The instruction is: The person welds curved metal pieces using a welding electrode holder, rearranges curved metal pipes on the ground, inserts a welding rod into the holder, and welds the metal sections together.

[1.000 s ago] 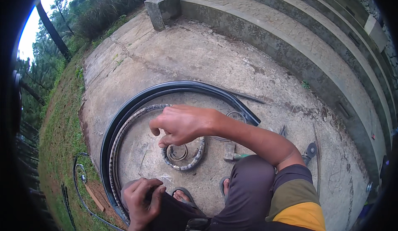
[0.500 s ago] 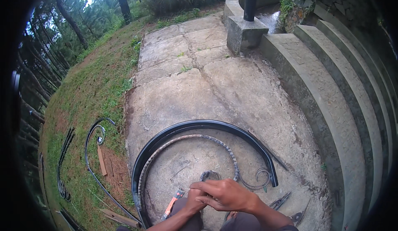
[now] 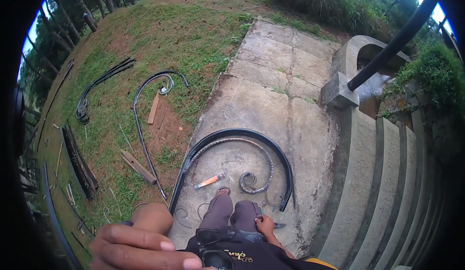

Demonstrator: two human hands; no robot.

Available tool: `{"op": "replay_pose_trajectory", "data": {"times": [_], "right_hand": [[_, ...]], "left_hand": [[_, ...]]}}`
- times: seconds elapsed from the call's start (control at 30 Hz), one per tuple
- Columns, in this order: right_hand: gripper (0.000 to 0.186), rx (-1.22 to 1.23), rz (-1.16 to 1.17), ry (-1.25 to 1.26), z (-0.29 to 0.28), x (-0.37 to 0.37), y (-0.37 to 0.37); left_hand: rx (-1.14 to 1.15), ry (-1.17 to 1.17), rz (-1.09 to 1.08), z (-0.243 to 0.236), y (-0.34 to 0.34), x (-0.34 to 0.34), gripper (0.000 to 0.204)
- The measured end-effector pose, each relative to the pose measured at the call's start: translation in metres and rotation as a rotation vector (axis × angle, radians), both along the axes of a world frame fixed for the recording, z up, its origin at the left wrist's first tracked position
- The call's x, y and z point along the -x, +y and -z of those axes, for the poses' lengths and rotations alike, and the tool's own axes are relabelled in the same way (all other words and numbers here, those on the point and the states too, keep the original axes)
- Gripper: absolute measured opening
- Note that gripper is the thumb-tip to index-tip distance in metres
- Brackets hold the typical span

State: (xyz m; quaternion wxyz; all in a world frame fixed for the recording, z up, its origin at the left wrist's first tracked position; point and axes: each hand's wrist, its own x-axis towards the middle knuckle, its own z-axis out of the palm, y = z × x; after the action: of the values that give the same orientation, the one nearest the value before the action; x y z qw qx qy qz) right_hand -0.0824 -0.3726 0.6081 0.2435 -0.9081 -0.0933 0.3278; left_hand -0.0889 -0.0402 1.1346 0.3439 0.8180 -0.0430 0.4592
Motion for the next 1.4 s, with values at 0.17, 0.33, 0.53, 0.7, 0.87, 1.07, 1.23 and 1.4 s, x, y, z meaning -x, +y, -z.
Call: {"op": "replay_pose_trajectory", "data": {"times": [0.17,0.33,0.53,0.7,0.87,1.07,1.23,1.4], "right_hand": [[0.03,-0.206,-0.061,0.286,-0.036,-0.083,0.065],[0.024,-0.161,-0.72,0.111,-0.051,-0.133,0.139],[0.025,-0.079,-1.043,0.068,-0.051,-0.154,0.208],[0.025,-0.163,-1.41,0.113,-0.043,-0.07,0.241],[0.034,-0.084,-1.561,0.264,-0.068,-0.01,0.24],[0.029,-0.144,-1.415,0.241,-0.026,-0.037,0.208],[0.019,0.075,-0.788,0.22,0.016,-0.086,0.144],[0.025,0.066,-0.508,0.075,0.017,-0.05,0.082]], "left_hand": [[0.048,-0.38,-0.29,-0.025,-0.023,0.066,0.007],[-0.329,-0.349,-0.588,-0.027,-0.052,0.15,0.015],[-0.075,-0.757,-0.869,-0.01,-0.15,0.229,0.02],[0.082,-0.968,-1.694,0.056,-0.246,0.352,0.031],[1.006,-0.586,-2.017,0.243,-0.272,0.435,0.02],[2.03,-0.117,-1.847,0.465,-0.338,0.354,0.022],[1.624,0.956,-1.391,0.564,-0.379,0.371,0.028],[1.673,0.927,-1.093,0.519,-0.254,0.473,0.021]]}}
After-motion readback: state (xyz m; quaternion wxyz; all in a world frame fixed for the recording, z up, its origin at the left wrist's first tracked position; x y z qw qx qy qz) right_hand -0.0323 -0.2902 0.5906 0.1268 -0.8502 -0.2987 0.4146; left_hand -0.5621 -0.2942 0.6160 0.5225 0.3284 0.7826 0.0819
